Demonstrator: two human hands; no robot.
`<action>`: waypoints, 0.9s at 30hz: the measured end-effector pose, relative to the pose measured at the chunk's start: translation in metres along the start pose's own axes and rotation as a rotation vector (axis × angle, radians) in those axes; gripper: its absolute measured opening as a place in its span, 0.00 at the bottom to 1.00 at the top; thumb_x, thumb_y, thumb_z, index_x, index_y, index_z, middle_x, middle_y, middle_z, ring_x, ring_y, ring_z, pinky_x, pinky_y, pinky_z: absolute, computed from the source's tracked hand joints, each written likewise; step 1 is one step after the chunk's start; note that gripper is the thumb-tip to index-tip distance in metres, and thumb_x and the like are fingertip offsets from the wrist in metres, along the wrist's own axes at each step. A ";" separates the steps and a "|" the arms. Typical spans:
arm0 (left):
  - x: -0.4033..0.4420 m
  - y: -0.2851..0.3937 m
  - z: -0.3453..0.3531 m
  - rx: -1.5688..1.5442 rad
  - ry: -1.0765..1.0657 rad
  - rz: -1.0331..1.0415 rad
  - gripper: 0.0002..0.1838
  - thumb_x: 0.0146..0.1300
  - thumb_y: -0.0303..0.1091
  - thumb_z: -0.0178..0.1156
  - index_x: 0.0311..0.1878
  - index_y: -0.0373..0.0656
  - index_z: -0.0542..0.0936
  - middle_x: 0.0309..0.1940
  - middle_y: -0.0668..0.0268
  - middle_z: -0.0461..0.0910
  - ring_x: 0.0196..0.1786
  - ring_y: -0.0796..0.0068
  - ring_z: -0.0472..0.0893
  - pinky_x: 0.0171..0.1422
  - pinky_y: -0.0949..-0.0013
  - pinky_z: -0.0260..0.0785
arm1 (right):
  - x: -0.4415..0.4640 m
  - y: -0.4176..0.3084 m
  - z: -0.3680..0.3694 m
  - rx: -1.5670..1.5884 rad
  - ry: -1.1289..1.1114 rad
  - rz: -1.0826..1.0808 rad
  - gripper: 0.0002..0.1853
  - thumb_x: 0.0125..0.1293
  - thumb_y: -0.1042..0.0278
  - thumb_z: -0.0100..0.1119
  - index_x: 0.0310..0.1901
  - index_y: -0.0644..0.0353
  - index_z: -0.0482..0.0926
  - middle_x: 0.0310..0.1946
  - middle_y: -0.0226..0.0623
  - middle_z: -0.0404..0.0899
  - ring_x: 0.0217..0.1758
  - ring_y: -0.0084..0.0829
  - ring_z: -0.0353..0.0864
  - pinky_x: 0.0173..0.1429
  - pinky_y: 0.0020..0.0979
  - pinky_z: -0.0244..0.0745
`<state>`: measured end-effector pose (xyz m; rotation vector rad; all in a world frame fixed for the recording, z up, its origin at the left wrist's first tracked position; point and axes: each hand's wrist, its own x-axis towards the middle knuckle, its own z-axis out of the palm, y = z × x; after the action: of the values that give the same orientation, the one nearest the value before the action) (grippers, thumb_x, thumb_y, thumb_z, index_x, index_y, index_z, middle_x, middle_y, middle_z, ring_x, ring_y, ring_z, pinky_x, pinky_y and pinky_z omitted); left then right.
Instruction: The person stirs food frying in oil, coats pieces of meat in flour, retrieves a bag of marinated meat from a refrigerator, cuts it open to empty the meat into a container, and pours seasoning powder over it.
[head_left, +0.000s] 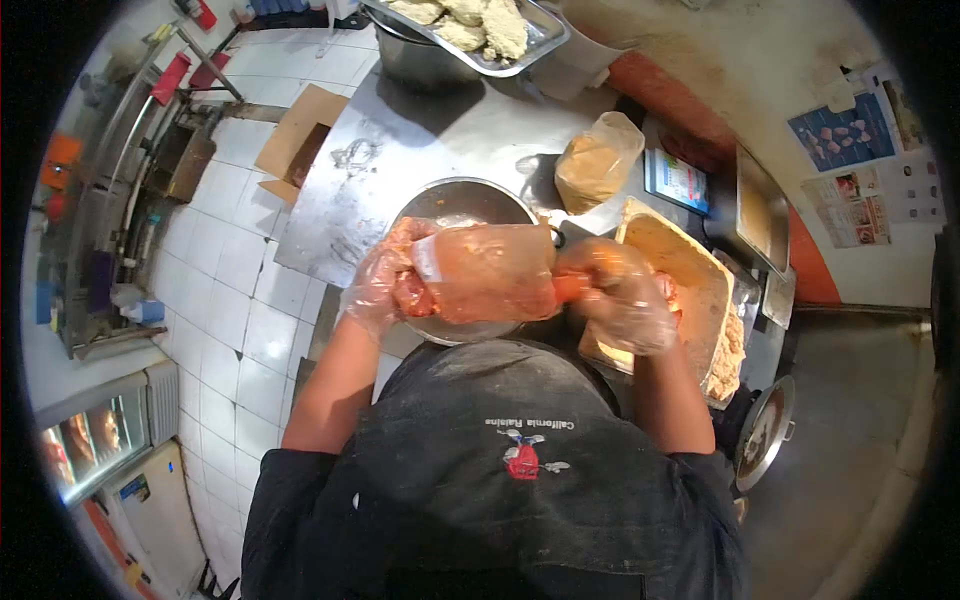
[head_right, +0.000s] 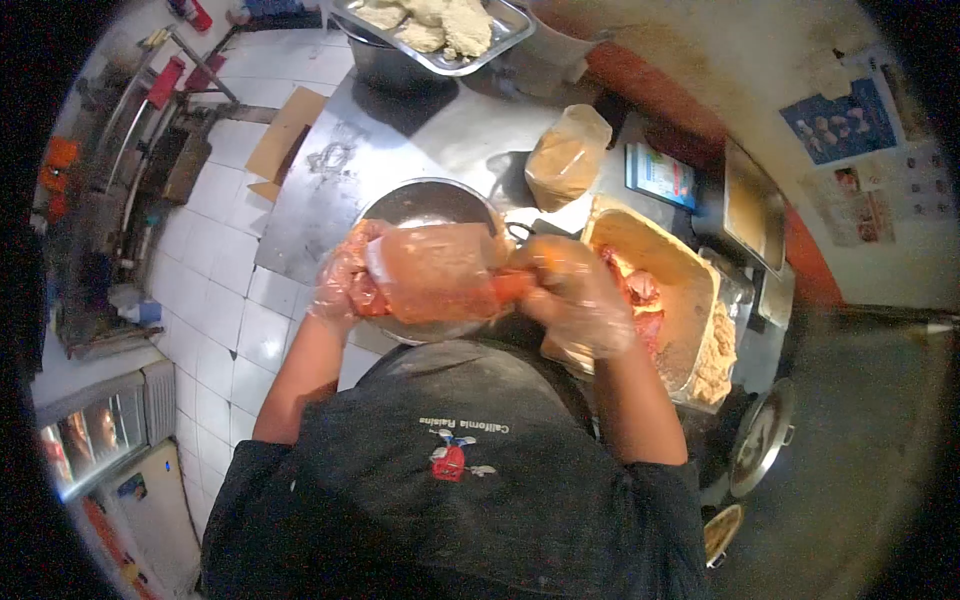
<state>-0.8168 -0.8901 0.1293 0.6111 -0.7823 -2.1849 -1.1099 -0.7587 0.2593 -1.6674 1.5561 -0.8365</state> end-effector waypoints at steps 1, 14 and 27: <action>-0.003 0.004 0.003 -0.019 -0.003 0.006 0.20 0.63 0.32 0.59 0.58 0.38 0.76 0.53 0.60 0.82 0.55 0.67 0.83 0.63 0.64 0.79 | -0.019 0.003 -0.012 0.182 0.078 0.068 0.15 0.61 0.82 0.65 0.50 0.63 0.82 0.36 0.33 0.84 0.39 0.29 0.84 0.45 0.33 0.81; 0.015 -0.013 0.020 -0.070 -0.095 -0.102 0.22 0.76 0.45 0.60 0.66 0.42 0.75 0.61 0.58 0.81 0.65 0.63 0.80 0.72 0.55 0.75 | -0.022 -0.007 0.001 -0.129 0.205 -0.142 0.16 0.59 0.83 0.69 0.50 0.64 0.85 0.48 0.38 0.88 0.52 0.36 0.87 0.59 0.35 0.82; -0.009 -0.007 0.020 0.404 -0.175 -0.247 0.39 0.70 0.26 0.66 0.81 0.50 0.62 0.53 0.69 0.81 0.41 0.80 0.82 0.41 0.72 0.79 | 0.037 0.018 0.015 0.704 -0.157 0.262 0.25 0.55 0.76 0.77 0.57 0.62 0.85 0.50 0.33 0.87 0.50 0.27 0.85 0.55 0.29 0.81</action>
<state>-0.8269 -0.8724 0.1399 0.7536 -1.3222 -2.3414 -1.1043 -0.7958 0.2358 -0.9720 1.1477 -0.9425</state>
